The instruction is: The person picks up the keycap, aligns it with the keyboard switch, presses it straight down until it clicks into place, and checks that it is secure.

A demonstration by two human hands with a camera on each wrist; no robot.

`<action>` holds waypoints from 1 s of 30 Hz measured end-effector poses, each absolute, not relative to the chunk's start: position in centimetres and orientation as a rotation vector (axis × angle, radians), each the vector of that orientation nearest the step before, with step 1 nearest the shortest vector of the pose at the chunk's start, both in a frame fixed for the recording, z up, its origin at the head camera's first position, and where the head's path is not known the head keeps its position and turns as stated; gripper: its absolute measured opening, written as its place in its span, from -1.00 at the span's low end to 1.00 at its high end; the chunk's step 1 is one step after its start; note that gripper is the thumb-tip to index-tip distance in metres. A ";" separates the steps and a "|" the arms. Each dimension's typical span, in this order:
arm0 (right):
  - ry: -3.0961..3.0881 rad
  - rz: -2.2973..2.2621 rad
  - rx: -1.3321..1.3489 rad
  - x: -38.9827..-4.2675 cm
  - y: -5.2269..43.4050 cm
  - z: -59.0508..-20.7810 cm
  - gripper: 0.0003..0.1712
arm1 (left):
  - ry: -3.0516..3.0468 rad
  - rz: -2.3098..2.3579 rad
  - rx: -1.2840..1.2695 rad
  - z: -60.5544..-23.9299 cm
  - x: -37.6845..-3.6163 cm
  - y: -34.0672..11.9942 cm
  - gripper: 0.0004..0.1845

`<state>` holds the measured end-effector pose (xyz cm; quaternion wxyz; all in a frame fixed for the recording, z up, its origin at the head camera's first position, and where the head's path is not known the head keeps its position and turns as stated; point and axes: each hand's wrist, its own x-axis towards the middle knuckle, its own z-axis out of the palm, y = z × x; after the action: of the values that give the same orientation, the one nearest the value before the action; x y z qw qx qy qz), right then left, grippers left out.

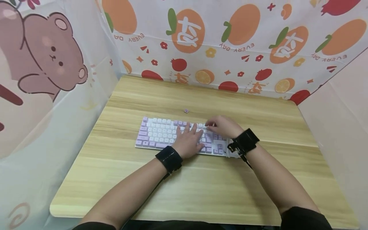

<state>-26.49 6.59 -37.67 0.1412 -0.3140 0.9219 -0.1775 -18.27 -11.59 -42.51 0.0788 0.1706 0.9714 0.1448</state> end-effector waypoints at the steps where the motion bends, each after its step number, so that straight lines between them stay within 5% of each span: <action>1: 2.646 -0.506 -0.923 -27.2 5.6 -37.6 -0.76 | 2.914 0.421 0.516 -42.5 -18.2 -11.6 -0.29; 15: 2.472 -0.222 -0.936 -32.1 -3.5 -37.9 -0.56 | 2.960 0.323 0.534 -42.3 -17.0 -12.1 -0.33; 30: 2.577 -0.114 -0.853 -33.7 1.4 -39.2 -0.69 | 2.949 0.303 0.528 -42.1 -17.0 -12.1 -0.31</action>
<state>-33.69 1.43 -39.24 0.2108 -0.3070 0.9272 -0.0409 -16.97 -12.07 -42.12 0.0650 0.1750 0.9773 0.1003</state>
